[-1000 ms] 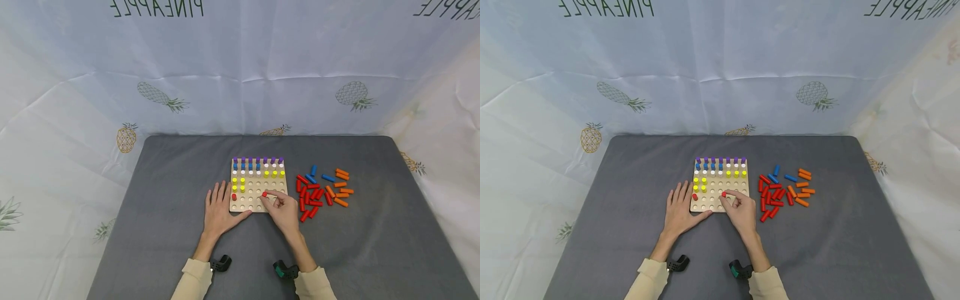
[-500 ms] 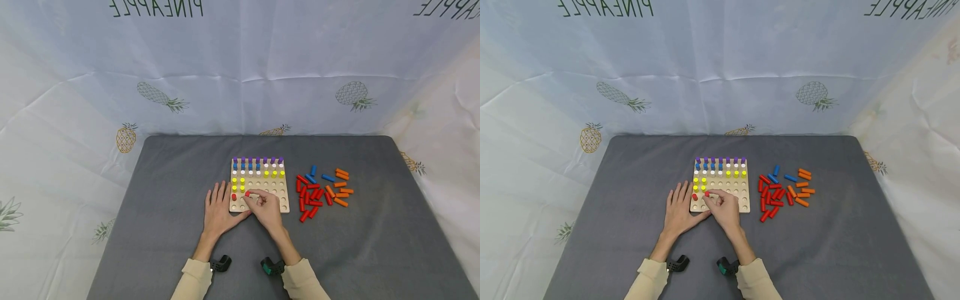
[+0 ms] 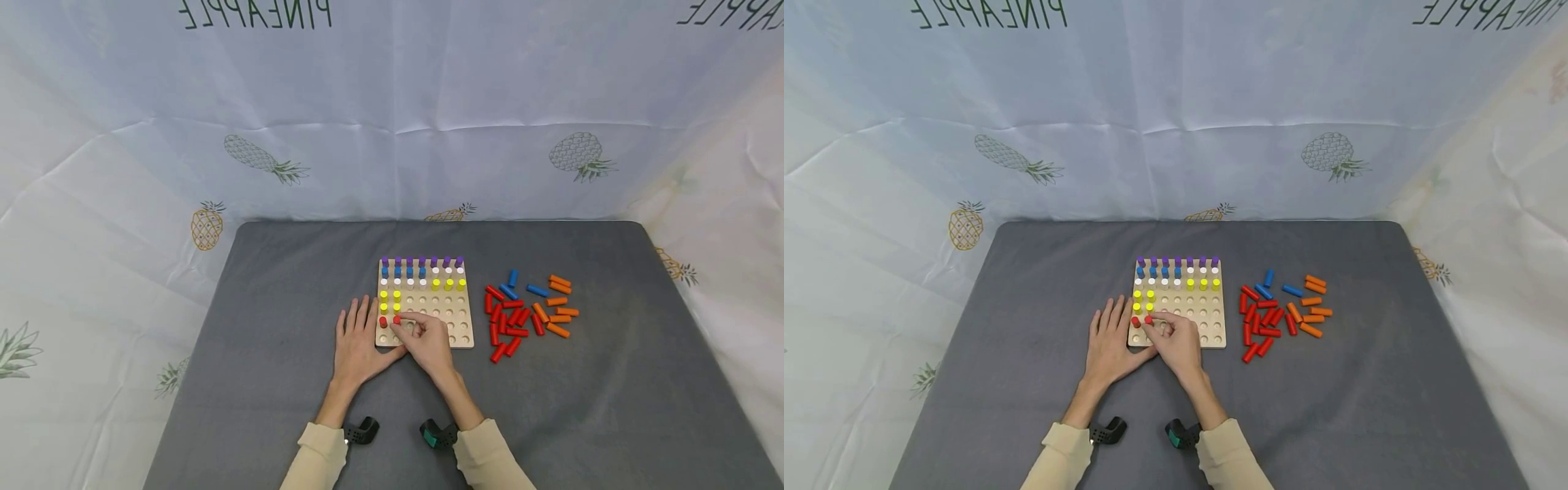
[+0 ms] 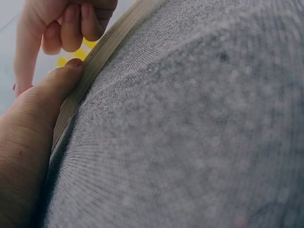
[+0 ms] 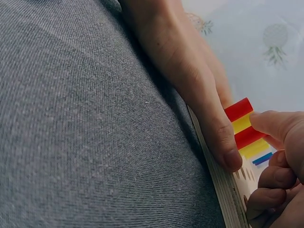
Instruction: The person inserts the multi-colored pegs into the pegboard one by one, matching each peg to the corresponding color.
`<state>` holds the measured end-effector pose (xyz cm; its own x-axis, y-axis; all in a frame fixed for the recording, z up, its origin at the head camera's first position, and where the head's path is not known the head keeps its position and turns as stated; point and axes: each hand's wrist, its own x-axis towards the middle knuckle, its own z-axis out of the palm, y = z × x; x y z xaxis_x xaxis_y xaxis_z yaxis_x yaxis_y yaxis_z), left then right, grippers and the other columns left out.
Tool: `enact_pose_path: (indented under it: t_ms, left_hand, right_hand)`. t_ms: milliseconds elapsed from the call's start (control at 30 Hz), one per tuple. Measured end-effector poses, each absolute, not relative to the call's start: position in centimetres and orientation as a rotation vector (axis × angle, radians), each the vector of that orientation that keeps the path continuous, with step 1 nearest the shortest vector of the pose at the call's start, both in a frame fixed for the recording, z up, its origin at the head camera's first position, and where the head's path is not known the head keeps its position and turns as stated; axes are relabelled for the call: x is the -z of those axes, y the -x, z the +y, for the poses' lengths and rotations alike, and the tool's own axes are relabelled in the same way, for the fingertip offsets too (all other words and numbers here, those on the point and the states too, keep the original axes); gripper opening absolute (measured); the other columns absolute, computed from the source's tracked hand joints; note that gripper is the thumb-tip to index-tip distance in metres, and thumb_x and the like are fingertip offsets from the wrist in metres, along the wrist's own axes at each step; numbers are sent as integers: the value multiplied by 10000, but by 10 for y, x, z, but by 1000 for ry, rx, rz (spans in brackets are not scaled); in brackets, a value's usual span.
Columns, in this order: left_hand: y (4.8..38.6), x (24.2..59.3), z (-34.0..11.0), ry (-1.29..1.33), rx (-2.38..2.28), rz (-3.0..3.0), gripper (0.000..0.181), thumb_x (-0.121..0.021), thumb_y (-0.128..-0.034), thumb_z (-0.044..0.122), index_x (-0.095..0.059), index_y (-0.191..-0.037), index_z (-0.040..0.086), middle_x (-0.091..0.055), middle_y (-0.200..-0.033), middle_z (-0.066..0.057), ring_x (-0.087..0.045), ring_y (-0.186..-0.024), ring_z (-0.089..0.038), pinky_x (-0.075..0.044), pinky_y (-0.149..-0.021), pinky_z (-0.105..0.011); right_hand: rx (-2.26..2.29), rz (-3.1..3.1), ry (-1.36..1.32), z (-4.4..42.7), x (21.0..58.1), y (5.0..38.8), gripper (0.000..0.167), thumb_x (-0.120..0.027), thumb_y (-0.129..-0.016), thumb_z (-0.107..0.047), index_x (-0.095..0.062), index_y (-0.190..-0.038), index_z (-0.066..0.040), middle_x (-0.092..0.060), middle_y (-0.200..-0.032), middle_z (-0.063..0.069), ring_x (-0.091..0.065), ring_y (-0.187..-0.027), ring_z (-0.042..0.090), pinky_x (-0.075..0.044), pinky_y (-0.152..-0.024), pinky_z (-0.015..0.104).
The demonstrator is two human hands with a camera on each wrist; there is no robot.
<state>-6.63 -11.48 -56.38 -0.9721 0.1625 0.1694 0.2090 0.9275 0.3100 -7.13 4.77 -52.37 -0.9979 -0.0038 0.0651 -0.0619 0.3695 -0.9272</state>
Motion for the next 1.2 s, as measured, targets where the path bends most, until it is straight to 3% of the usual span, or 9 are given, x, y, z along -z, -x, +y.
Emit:
enact_pose_path:
  t_ms: [167, 367, 467, 700, 967, 1200]
  left_hand:
    - [66, 564, -115, 291, 476, -2958, 1267, -194, -742, 1019, -299, -1619, 111, -372, -1649, -162, -295, -1561, -372, -234, -1261, -606]
    - [67, 563, -114, 278, 462, -2981, 1203, -560, -750, 896, -289, -1623, 115, -365, -1654, -156, -287, -1566, -364, -227, -1268, -594]
    - [67, 564, -114, 272, 457, -2986, 1200, -650, -731, 829, -285, -1625, 117, -362, -1657, -152, -281, -1569, -360, -224, -1270, -591]
    - [67, 564, -114, 270, 462, -2984, 1203, -670, -722, 813, -281, -1627, 122, -362, -1657, -150, -280, -1569, -360, -222, -1270, -591]
    - [67, 564, -115, 273, 469, -2993, 1215, -540, -744, 912, -271, -1630, 125, -352, -1663, -147, -268, -1574, -355, -213, -1273, -589]
    - [67, 563, -115, 266, 456, -3000, 1206, -632, -732, 844, -272, -1630, 124, -350, -1664, -143, -265, -1576, -352, -211, -1275, -587]
  right_hand:
    - [-1704, -2594, -55, 48, 525, 72, 226, -827, -863, -172, -810, -1057, -57, -415, -460, -27, -287, -380, 1, -209, -418, 174]
    - [-1677, -2626, -47, 48, 525, 73, 210, -827, -860, -167, -812, -1037, -54, -399, -471, -43, -290, -396, 14, -199, -425, 178]
    - [-1664, -2640, -38, 48, 526, 73, 198, -830, -856, -164, -814, -1024, -60, -398, -479, -48, -297, -403, 12, -198, -429, 180]
    - [-1633, -2655, -46, 48, 527, 74, 196, -827, -858, -169, -816, -1029, -74, -408, -464, -46, -290, -379, 0, -208, -414, 184]
    - [-1627, -2658, -48, 47, 528, 73, 206, -826, -858, -173, -814, -1039, -76, -403, -460, -49, -284, -371, -3, -206, -410, 187]
    - [-1628, -2659, -59, 47, 527, 73, 215, -823, -861, -169, -810, -1049, -66, -403, -463, -55, -290, -379, -2, -208, -411, 184]
